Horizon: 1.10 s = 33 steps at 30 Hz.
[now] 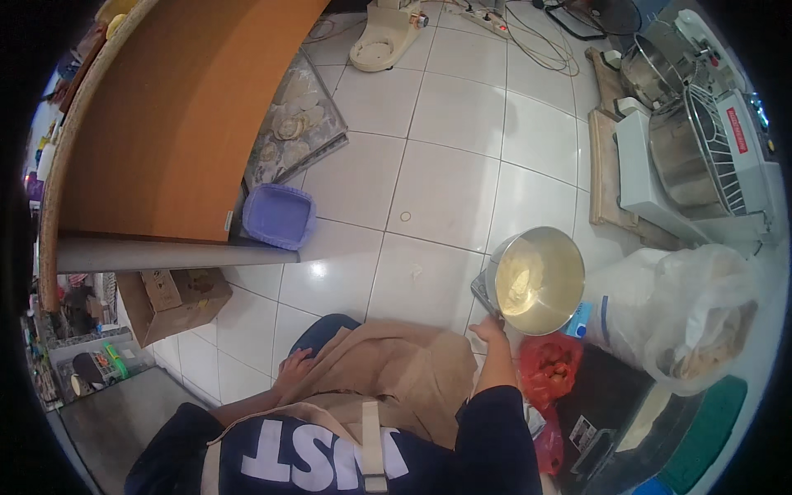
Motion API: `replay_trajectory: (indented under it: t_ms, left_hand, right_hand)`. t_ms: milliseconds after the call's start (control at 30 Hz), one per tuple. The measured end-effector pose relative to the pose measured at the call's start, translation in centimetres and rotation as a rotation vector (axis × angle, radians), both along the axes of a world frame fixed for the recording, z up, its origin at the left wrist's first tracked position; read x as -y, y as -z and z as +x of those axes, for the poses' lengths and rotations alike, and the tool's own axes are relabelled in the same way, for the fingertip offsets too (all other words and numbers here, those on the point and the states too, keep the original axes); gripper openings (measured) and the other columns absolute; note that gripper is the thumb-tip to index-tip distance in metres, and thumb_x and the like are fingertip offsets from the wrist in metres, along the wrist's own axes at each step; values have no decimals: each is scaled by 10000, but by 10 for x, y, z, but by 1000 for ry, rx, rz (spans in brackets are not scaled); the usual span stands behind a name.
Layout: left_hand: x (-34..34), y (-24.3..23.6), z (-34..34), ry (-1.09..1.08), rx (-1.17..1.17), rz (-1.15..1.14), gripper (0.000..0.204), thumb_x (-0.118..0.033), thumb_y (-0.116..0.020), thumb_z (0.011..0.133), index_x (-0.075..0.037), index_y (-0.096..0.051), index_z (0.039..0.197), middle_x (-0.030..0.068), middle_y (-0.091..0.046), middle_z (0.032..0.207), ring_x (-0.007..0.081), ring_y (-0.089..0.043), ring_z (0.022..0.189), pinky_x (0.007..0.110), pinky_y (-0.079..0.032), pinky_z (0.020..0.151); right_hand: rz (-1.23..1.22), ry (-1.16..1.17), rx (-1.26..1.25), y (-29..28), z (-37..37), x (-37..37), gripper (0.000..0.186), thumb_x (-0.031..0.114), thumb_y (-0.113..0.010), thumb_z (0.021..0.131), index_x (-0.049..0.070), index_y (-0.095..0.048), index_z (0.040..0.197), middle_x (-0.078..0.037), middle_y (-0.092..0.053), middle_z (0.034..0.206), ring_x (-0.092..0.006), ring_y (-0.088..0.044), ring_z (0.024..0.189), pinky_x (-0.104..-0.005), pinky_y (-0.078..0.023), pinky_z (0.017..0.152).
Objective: The person scoops flour into a bowl on a scale using a scoop. Then, the person opens a milk carton, cracks eggs, and separates the yolks and whites into bowls by hand.
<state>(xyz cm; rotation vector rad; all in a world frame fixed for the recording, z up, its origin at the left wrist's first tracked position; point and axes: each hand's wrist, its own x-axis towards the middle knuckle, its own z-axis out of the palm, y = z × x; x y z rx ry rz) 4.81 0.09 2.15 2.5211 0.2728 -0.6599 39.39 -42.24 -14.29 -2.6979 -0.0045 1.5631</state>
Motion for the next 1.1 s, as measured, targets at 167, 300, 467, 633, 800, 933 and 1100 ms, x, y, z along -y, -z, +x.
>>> replay_trajectory:
  t_ms: [167,300,467,633,800,933,1100]
  left_hand:
    - [-6,14,-16,-16,-6,21,463,-348,-540,813,-202,-436,1240,20,-259,1426,273,-229,1340,545,-245,1012]
    - [-6,13,-15,-18,-24,26,463,-350,-537,814,-204,-436,1241,19,-255,1425,271,-216,1346,540,-240,1019]
    - [-4,6,-9,-5,-46,30,464,-352,-530,817,-201,-436,1245,16,-254,1424,270,-210,1349,513,-245,1028]
    - [-4,9,-5,18,-52,23,476,-347,-533,817,-205,-425,1258,14,-250,1423,273,-218,1344,518,-248,1027]
    - [-1,-3,2,4,-44,47,465,-340,-531,815,-213,-430,1251,2,-269,1413,259,-254,1329,531,-263,1014]
    - [-4,10,-9,-13,-30,65,453,-334,-527,820,-231,-431,1250,-12,-260,1412,259,-254,1329,534,-263,1014]
    - [-4,13,-10,-47,-56,33,469,-340,-529,820,-229,-423,1264,-16,-256,1414,272,-247,1330,542,-261,1012]
  right_hand:
    - [161,-84,44,-9,-4,-17,676,388,-694,712,-47,-501,1192,-205,-153,1485,-389,-249,1326,-476,-351,1008]
    - [172,-97,100,-32,-18,-42,567,356,-690,718,-30,-550,1110,-186,-124,1498,-383,-260,1322,-480,-348,1009]
    - [281,8,201,-27,-9,-59,457,394,-706,705,16,-621,947,-220,-69,1497,-442,-232,1316,-443,-307,1047]
    - [209,-16,240,-10,5,-65,483,398,-695,715,-21,-609,940,-238,-194,1461,-416,-281,1296,-422,-327,1038]
    - [261,-123,205,-30,0,-75,478,376,-667,740,-36,-594,971,-262,-349,1377,-394,-400,1224,-402,-354,1020]
    - [468,-131,51,-62,-61,-73,321,307,-629,780,15,-573,902,-184,-585,1099,-337,-554,1017,-395,-434,889]
    - [603,167,370,-109,-107,-32,231,227,-626,798,24,-560,885,-145,-620,991,-298,-585,954,-369,-454,841]
